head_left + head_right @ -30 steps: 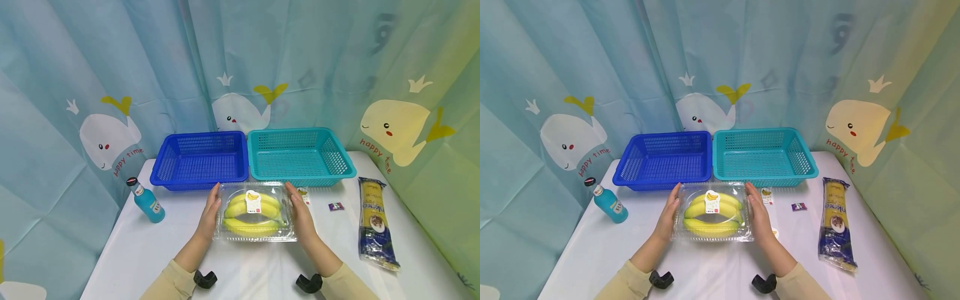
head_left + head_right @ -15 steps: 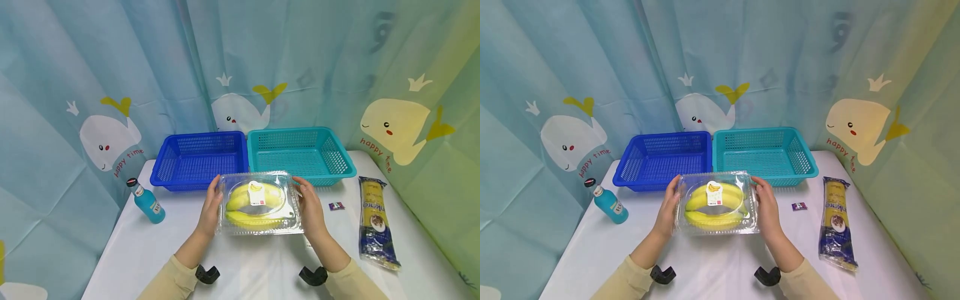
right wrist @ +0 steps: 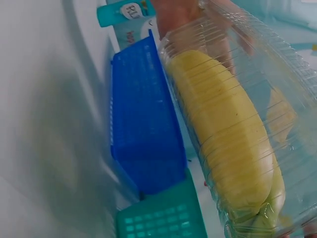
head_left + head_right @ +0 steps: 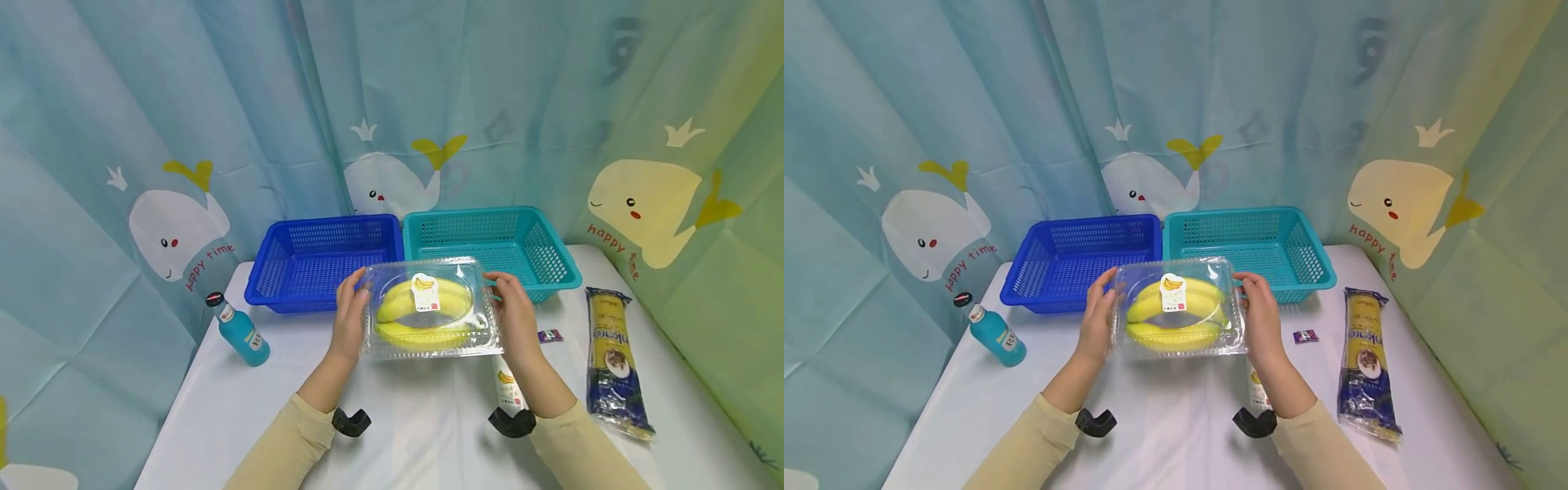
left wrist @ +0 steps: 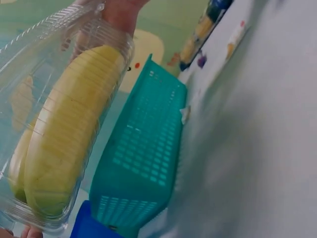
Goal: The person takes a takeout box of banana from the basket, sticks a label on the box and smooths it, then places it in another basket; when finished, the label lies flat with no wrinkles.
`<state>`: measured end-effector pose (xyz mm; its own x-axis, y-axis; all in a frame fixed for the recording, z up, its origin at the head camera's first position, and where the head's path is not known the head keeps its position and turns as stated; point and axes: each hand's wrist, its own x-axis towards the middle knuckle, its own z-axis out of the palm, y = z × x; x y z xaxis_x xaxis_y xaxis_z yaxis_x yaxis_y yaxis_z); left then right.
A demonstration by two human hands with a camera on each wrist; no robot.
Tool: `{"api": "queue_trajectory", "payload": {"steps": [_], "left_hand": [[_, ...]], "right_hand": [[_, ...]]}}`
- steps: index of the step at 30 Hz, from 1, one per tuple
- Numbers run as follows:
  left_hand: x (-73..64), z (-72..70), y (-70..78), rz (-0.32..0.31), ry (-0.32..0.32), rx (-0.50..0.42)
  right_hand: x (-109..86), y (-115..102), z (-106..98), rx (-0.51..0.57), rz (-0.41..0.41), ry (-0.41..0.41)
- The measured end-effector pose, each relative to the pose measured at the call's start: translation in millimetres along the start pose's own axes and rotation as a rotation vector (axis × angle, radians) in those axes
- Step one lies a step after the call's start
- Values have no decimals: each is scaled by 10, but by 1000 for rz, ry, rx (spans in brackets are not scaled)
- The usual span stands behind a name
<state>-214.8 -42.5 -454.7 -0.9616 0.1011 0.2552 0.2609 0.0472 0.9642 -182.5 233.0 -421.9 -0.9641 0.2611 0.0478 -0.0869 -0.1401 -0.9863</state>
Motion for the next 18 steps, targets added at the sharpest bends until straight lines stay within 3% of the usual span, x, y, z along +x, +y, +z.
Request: {"api": "queue_trajectory", "payload": {"steps": [9,18], "left_hand": [[221,91,60,-34,76,35],[470,244,101,-92,109,-41]], "right_hand": [[194,-45,-19,35,29,78],[410,-123,-114,123,16,92]]}}
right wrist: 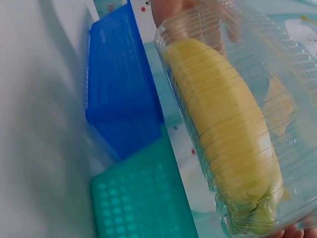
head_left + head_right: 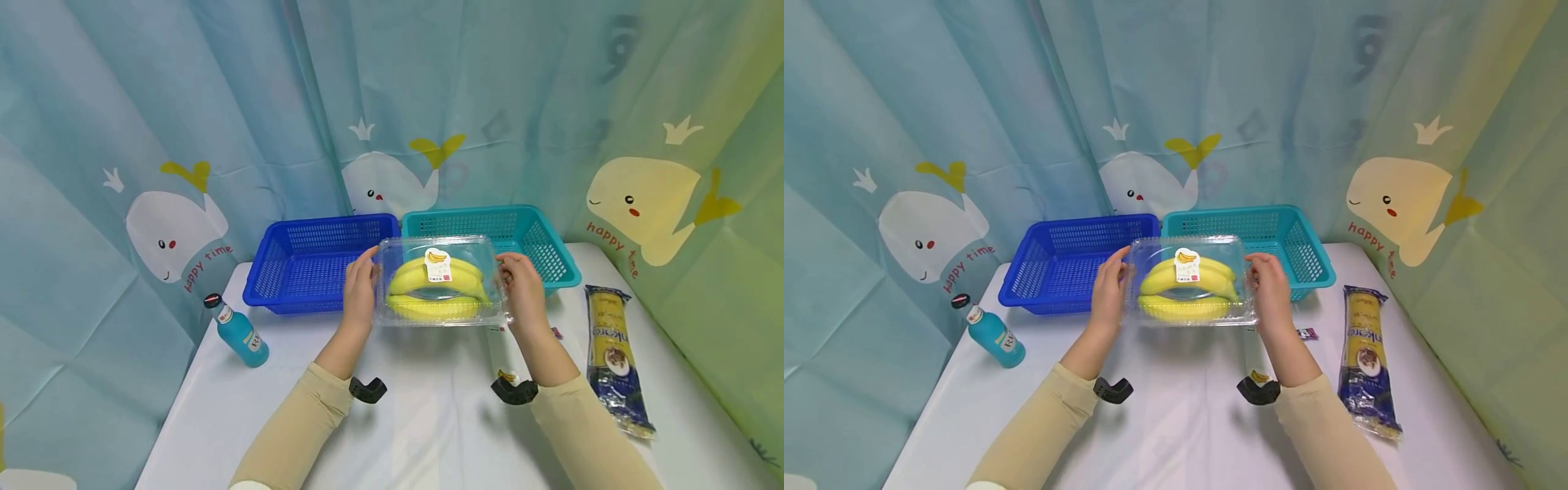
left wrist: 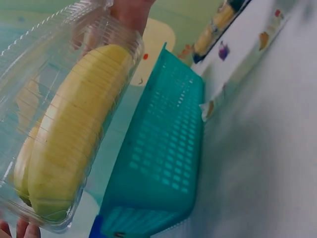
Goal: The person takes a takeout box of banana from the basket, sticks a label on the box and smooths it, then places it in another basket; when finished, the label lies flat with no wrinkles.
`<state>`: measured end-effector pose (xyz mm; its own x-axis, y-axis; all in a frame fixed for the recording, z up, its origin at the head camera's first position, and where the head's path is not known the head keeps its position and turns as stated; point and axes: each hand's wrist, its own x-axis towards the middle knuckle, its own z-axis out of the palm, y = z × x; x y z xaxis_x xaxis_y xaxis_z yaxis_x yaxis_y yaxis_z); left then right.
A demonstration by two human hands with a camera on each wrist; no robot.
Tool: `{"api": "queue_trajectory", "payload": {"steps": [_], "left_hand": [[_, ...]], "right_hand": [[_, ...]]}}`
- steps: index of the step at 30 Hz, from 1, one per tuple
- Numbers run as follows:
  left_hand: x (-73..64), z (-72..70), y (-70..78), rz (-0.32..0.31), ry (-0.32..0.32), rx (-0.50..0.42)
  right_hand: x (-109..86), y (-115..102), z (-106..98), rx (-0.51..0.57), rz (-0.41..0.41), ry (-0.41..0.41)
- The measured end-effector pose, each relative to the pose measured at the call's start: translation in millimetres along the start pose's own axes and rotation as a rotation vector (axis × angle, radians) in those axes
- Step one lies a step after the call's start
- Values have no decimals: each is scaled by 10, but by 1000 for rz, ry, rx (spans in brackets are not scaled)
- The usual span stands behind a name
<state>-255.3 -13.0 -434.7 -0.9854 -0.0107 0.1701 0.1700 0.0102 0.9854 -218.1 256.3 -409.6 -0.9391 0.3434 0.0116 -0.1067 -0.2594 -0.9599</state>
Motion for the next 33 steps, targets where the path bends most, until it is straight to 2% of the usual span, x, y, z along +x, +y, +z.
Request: {"api": "queue_trajectory", "payload": {"steps": [3,6,11,17,25,33], "left_hand": [[74,79,35,-5,17,2],[128,154,72,-14,27,6],[190,260,105,-38,5,-30],[273,391,145,-41,-15,-54],[394,529,198,-104,-30,-47],[536,683,195,-156,-48,-47]], "right_hand": [[75,-51,-51,23,17,-14],[148,-94,-96,-11,13,-8],[283,-116,-152,-104,5,36],[450,-139,-245,-142,-9,64],[615,-155,-377,-49,-47,9],[734,-208,-475,-107,41,45]]}}
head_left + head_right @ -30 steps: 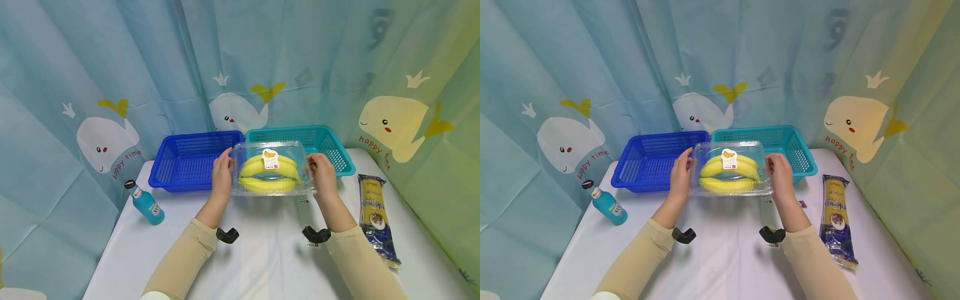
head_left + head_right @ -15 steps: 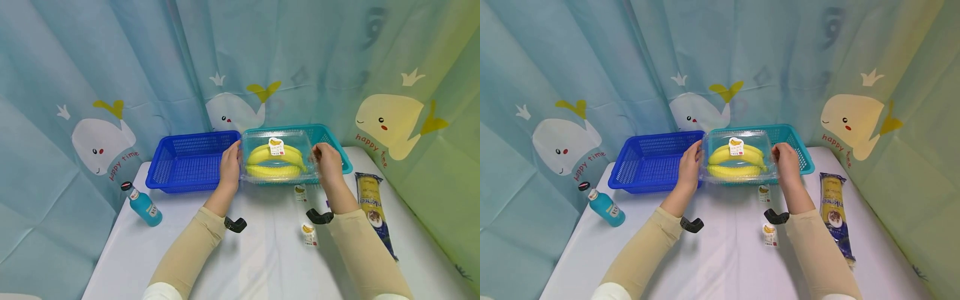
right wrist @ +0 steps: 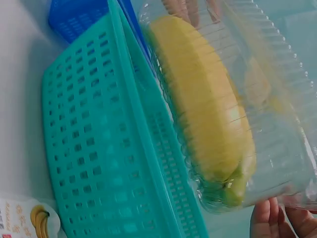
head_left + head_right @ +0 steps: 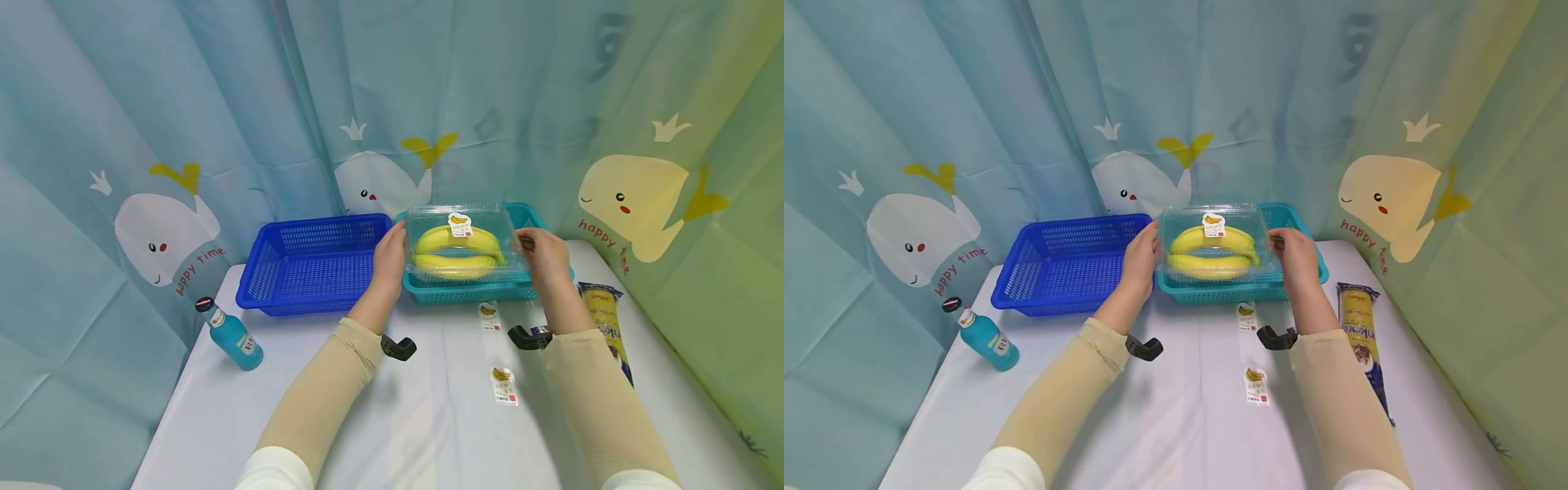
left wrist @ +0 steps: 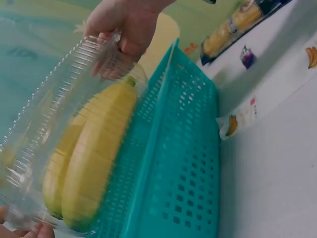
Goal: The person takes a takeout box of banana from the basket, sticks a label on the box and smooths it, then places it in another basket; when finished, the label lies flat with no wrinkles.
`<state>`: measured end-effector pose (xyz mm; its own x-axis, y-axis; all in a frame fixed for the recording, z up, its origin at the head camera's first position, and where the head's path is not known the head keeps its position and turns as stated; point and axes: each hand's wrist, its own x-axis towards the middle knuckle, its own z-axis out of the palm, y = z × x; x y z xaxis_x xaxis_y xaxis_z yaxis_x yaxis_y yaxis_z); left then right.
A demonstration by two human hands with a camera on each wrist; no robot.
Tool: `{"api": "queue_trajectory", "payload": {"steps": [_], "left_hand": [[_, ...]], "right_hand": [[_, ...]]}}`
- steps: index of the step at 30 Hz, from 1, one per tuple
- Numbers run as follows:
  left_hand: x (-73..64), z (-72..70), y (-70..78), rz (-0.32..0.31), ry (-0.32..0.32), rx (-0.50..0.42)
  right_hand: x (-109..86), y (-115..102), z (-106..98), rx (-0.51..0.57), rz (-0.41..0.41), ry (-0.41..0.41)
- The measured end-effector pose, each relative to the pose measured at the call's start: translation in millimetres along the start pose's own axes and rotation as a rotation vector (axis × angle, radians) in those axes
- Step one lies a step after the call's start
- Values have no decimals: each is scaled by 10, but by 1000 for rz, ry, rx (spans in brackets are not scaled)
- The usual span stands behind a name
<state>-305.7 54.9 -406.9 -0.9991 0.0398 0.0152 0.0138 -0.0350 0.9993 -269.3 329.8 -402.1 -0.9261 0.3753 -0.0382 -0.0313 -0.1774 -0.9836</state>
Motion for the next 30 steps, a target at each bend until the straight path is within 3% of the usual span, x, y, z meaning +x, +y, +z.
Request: {"api": "queue_trajectory", "payload": {"steps": [6,14,24,30], "left_hand": [[119,77,-6,-65,-35,63],[160,200,30,-140,-147,163],[236,279,-103,-264,-178,213],[243,350,-182,-284,-171,190]], "right_hand": [[97,-21,-49,-34,47,-15],[207,-66,-127,-226,117,-77],[382,-35,-187,-484,196,-360],[435,-9,-206,-478,230,-503]]}}
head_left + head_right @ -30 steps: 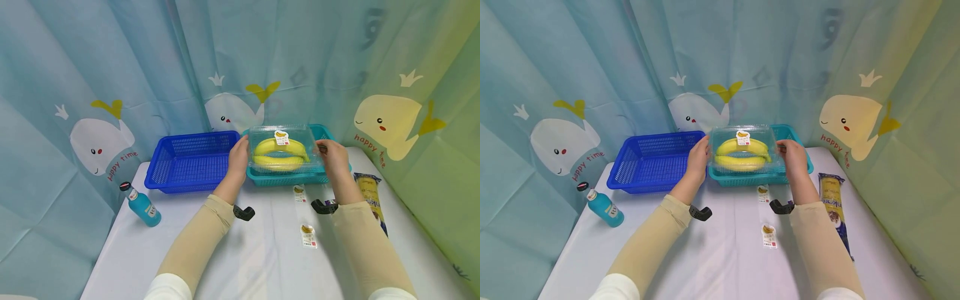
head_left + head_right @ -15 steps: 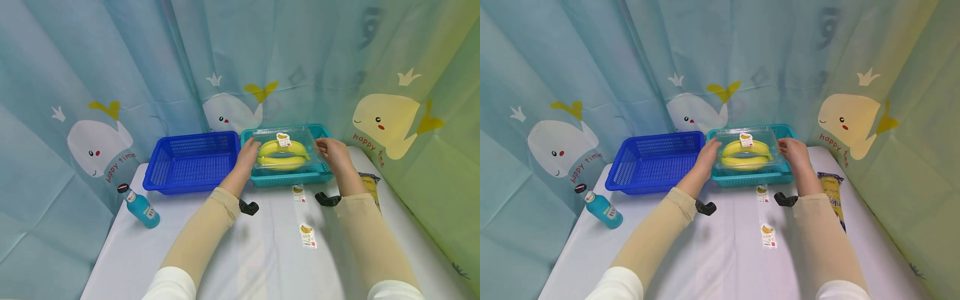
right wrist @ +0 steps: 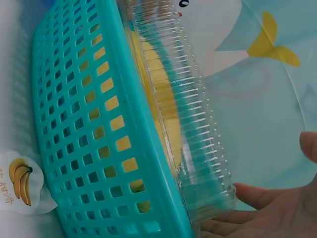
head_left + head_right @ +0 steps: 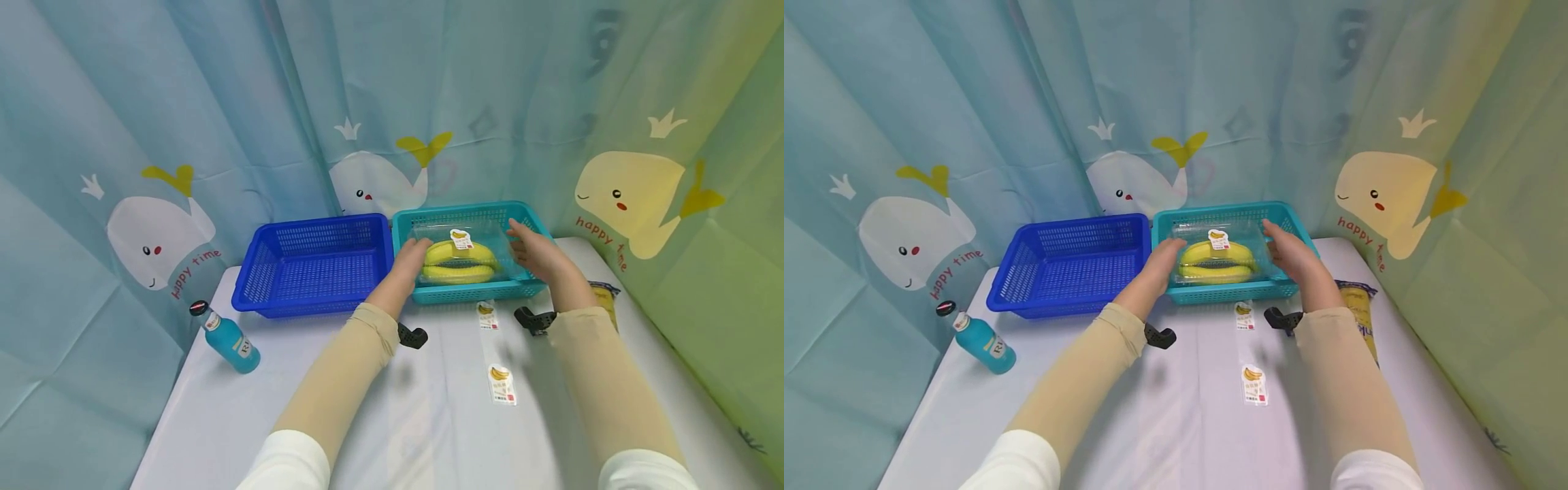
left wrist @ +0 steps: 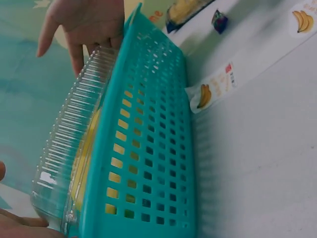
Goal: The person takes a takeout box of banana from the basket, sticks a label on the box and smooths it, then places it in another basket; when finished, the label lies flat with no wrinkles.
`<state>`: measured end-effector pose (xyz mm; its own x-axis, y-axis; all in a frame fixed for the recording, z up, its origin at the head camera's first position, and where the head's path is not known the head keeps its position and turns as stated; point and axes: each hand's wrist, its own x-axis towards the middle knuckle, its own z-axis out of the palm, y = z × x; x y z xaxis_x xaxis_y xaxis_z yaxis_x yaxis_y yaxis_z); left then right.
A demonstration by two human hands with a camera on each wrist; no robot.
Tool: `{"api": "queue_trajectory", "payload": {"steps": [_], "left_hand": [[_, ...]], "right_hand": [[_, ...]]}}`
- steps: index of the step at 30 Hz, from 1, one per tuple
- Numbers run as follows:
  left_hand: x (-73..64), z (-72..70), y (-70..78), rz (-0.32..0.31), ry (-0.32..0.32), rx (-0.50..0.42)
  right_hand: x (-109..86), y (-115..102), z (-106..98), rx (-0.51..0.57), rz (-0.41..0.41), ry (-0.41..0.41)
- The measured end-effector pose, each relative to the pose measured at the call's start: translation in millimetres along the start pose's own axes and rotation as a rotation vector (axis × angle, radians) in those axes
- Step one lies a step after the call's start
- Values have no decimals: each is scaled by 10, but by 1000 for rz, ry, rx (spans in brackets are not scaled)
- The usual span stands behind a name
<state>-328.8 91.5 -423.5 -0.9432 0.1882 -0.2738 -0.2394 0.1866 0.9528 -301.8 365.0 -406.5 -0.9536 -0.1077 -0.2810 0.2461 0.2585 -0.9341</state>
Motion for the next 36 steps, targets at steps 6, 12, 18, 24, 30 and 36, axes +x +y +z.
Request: {"api": "queue_trajectory", "payload": {"steps": [6,12,18,24,30,36], "left_hand": [[33,90,-40,0,65,17],[70,122,-63,-22,68,46],[98,130,-55,-39,61,52],[174,125,-60,-74,35,59],[191,134,-46,-108,15,105],[207,148,-64,-83,9,120]], "right_hand": [[39,9,5,61,3,-21],[77,34,52,82,-5,15],[92,64,85,127,11,38],[148,124,80,115,29,13],[154,140,79,75,57,14],[177,156,107,22,72,62]]}}
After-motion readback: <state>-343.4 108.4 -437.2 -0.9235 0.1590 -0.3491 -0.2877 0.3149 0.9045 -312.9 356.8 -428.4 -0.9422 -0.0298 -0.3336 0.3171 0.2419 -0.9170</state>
